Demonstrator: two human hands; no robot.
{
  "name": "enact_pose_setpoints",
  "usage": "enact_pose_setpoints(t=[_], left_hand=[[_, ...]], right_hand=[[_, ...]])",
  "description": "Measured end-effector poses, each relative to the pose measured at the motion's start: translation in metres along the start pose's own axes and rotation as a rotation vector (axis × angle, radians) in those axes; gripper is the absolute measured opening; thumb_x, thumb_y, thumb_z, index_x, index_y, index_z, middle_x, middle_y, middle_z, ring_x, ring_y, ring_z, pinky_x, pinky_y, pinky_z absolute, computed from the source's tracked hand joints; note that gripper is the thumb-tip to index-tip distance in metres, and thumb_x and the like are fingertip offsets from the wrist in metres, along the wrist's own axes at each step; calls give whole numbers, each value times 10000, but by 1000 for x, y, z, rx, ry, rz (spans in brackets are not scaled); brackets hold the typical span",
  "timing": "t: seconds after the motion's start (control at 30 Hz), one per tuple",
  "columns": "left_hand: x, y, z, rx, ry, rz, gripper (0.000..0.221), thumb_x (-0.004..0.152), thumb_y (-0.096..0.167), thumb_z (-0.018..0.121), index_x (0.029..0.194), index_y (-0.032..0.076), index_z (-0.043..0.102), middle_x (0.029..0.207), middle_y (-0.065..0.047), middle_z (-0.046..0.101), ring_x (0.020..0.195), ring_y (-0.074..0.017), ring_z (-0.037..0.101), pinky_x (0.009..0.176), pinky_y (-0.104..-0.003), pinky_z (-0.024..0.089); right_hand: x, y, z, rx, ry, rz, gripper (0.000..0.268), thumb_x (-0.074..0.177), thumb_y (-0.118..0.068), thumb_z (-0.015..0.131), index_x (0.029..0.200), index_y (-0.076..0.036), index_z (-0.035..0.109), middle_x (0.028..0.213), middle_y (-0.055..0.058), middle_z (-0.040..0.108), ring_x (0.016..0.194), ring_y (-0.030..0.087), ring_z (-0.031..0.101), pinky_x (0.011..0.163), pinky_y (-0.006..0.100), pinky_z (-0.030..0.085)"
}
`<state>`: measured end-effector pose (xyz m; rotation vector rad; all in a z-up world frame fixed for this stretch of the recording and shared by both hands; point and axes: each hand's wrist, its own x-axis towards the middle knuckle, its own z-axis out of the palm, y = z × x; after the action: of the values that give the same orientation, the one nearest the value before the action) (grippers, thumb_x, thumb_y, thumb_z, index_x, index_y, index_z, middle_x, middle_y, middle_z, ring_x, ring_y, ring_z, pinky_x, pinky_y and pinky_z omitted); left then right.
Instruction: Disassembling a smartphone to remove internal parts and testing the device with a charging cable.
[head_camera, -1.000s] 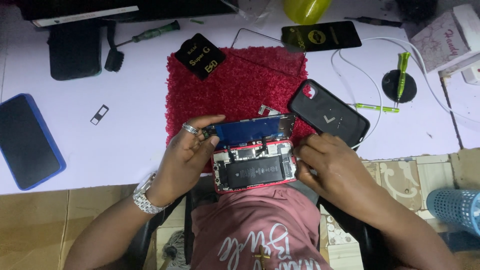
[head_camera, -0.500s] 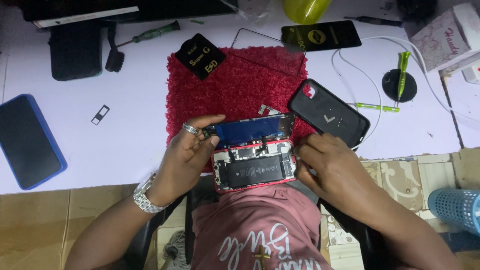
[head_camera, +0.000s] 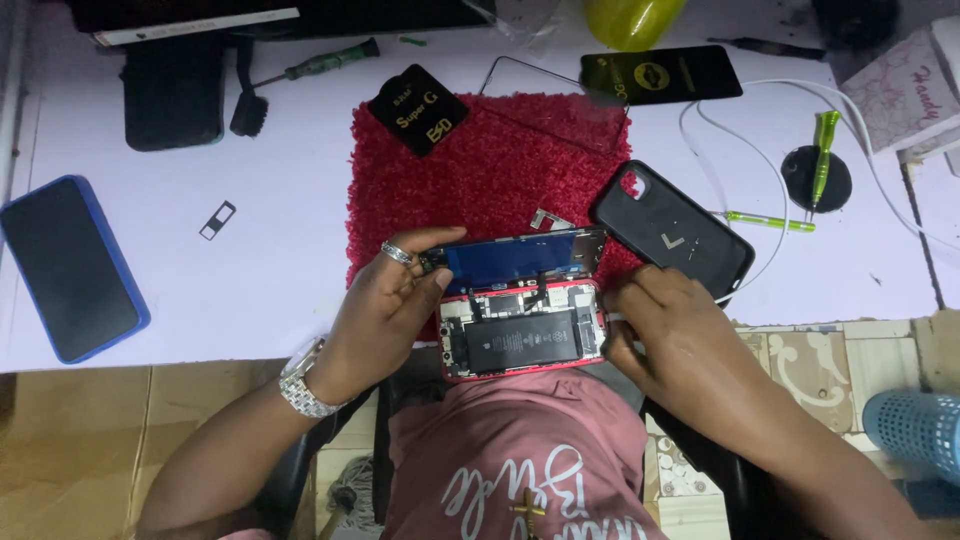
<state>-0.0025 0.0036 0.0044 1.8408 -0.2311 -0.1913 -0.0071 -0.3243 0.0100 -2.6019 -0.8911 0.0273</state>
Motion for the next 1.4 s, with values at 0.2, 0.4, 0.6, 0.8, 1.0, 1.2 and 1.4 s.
enact_pose_setpoints(t=[0.2,0.4,0.6,0.8,1.0,1.2,1.4], left_hand=[[0,-3,0,41,14,55,357,1109,199,551,1456,123,585,885,31,653,645,-59,491,601,-246,429],[0,-4,0,2,9,34,359,1109,215,540,1457,133,583,916,9,669,712,-67,564,654,-244,494],[1,-1,0,-15,-5,19,379,1101,255,528,1458,134,561,1110,-45,760,862,-108,714,728,-265,605],[0,-3,0,-23,1,30,363,1105,190,546,1462,127,572,1020,-16,716,810,-80,647,721,-243,555],[0,-1,0,-29,-3,4,383,1095,248,536,1461,137,562,1105,-50,755,853,-111,717,714,-261,616],[1,-8,0,-90,10,108,482,1103,453,471,1452,139,574,1316,-59,687,1146,-171,699,921,-308,595],[2,-4,-1,-99,38,66,585,1089,535,392,1440,124,617,1266,-22,705,1058,-124,654,922,-278,536]], right_hand=[[-3,6,-3,-26,12,-62,123,937,-103,715,1005,-51,627,946,139,602,805,375,587,741,488,479],[-1,4,-12,-36,13,-84,112,996,-174,727,982,-69,692,970,96,662,788,312,593,748,428,485],[5,3,-17,-44,-14,-129,78,997,-145,712,951,-82,705,854,68,624,766,280,585,707,421,468],[-9,10,-8,-131,-18,-5,216,899,-153,718,1094,-85,655,955,107,656,830,355,632,744,477,514],[-14,20,-46,-399,138,104,162,949,-36,719,1109,-53,731,899,144,651,809,398,633,731,520,513],[-17,47,-65,-425,148,171,253,899,20,757,1142,-44,783,1062,119,760,944,372,710,808,512,559],[-10,61,-64,-456,72,243,157,1017,-67,772,1173,-55,785,1080,123,755,950,359,704,768,482,565]])
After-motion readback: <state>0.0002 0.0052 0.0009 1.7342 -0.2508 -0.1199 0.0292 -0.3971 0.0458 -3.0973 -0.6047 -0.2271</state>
